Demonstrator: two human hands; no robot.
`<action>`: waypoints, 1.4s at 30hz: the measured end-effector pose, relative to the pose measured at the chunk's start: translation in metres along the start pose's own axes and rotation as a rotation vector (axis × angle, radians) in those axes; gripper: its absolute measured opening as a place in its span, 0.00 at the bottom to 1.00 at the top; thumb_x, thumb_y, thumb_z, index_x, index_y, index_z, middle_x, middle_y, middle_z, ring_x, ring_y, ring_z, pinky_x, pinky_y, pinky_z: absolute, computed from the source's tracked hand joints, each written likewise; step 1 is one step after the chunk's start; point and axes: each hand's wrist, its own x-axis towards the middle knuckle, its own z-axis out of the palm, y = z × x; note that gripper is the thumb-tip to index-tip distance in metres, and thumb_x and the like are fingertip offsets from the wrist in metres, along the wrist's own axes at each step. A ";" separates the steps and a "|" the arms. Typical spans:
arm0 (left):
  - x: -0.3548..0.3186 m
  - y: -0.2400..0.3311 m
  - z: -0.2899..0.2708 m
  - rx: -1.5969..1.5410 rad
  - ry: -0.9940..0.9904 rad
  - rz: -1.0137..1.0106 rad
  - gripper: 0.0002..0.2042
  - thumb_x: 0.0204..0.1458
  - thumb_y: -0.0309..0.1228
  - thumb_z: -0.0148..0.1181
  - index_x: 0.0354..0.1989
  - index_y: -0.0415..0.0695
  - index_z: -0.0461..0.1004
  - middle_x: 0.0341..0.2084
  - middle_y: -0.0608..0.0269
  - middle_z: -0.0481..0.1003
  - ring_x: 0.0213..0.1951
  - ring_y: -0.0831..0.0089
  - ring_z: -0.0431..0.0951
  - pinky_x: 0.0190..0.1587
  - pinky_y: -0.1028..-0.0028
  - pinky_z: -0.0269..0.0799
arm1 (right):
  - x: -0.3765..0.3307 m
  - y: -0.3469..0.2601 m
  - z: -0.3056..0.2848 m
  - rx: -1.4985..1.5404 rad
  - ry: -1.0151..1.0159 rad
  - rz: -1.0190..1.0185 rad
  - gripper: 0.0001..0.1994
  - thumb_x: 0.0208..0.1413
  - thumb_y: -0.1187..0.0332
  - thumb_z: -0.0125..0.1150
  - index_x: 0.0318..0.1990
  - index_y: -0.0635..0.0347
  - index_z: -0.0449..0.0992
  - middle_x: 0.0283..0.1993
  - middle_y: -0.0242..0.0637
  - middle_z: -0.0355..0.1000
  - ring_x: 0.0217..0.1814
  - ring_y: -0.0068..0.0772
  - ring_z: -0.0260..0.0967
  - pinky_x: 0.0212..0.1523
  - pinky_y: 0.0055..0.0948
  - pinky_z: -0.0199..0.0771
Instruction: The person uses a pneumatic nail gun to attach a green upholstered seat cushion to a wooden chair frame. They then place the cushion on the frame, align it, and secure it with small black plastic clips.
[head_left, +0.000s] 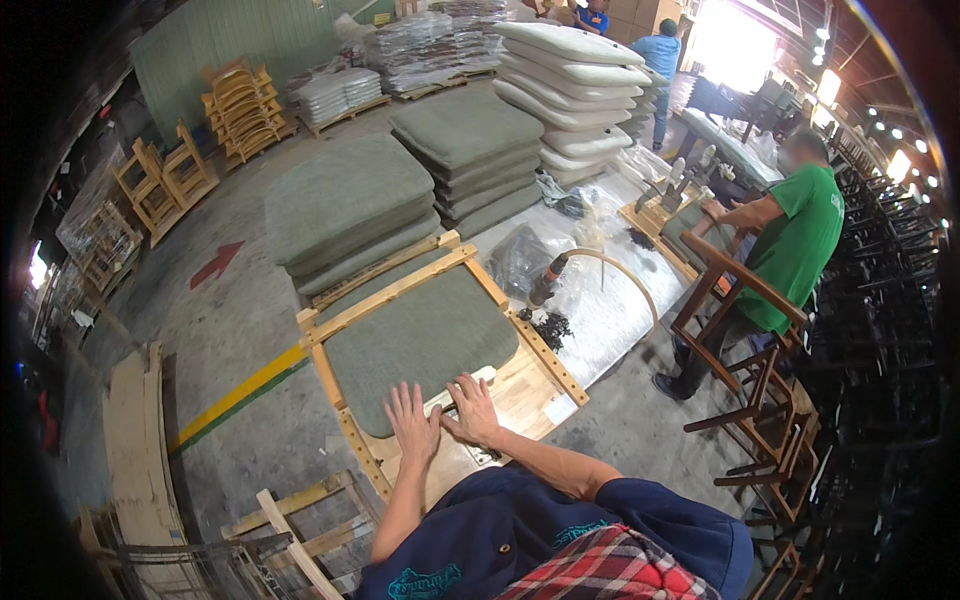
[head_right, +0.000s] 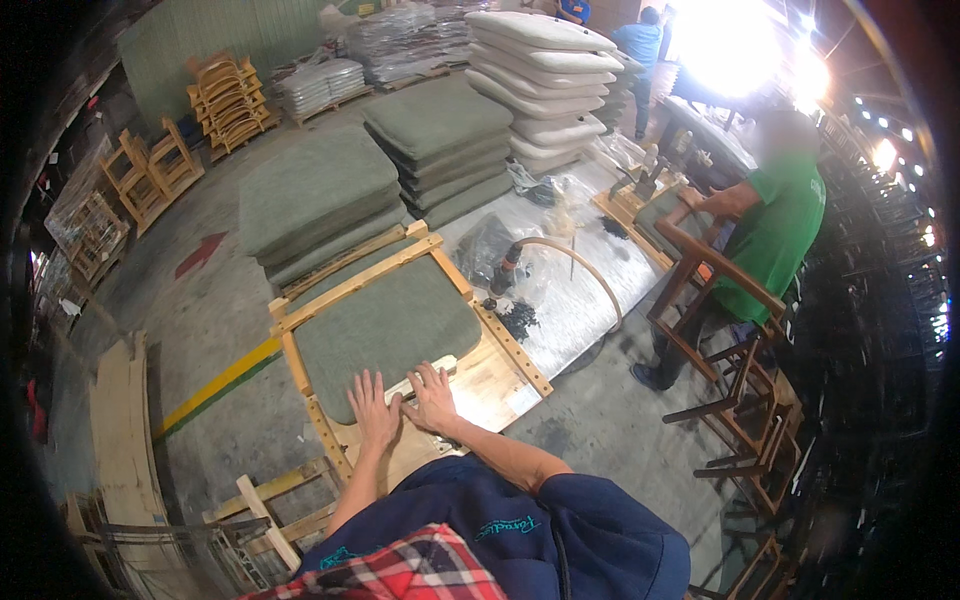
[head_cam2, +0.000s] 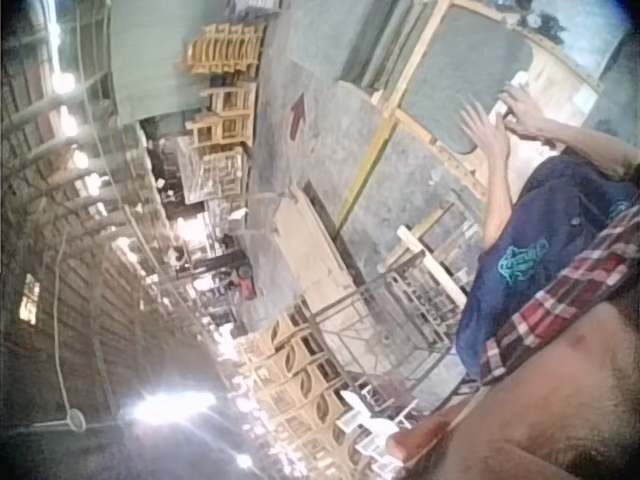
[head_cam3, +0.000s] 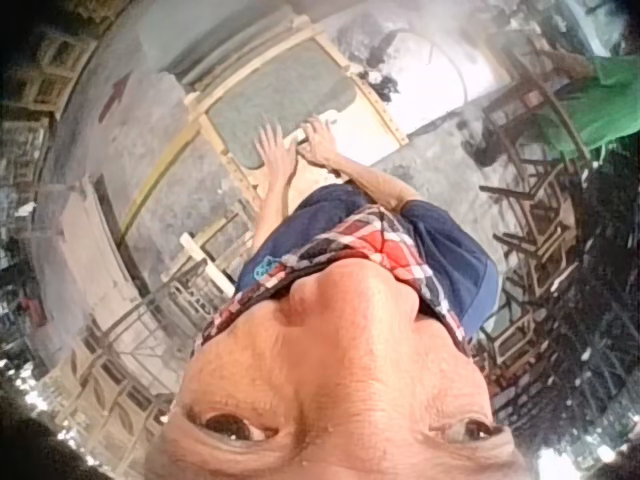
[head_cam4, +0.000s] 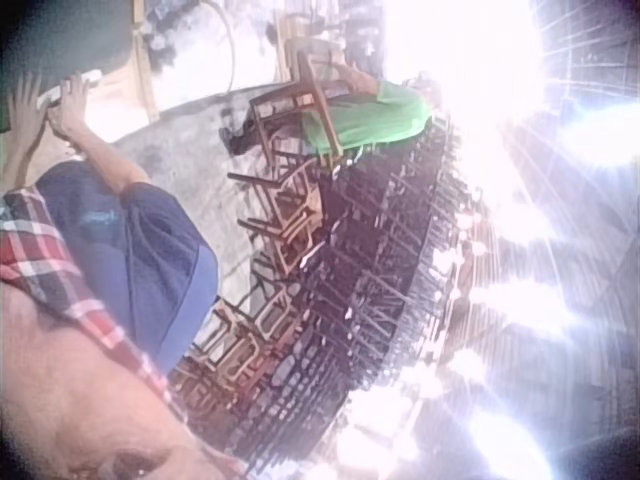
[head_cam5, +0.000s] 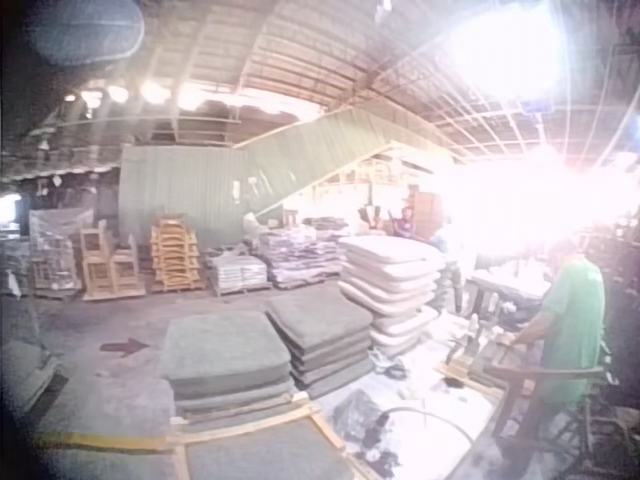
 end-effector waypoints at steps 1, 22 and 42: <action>-0.007 -0.001 0.003 -0.021 0.000 -0.010 0.34 0.62 0.48 0.55 0.71 0.39 0.62 0.73 0.45 0.55 0.76 0.47 0.47 0.75 0.43 0.37 | 0.000 0.001 0.000 0.002 0.000 -0.002 0.38 0.51 0.49 0.68 0.64 0.66 0.68 0.68 0.56 0.60 0.77 0.59 0.49 0.73 0.66 0.49; 0.027 -0.003 -0.027 0.109 -0.287 -0.049 0.59 0.38 0.55 0.76 0.76 0.45 0.49 0.77 0.46 0.42 0.78 0.46 0.37 0.75 0.38 0.33 | 0.003 0.019 -0.027 -0.055 -0.235 -0.093 0.48 0.57 0.28 0.51 0.69 0.66 0.64 0.73 0.57 0.56 0.80 0.56 0.46 0.74 0.68 0.45; 0.060 0.013 -0.022 0.185 -0.325 -0.039 0.64 0.27 0.53 0.80 0.76 0.47 0.49 0.77 0.46 0.41 0.78 0.44 0.34 0.76 0.42 0.31 | 0.102 0.051 -0.004 -0.245 -0.151 -0.017 0.48 0.59 0.29 0.46 0.73 0.63 0.59 0.78 0.58 0.47 0.83 0.58 0.37 0.76 0.67 0.38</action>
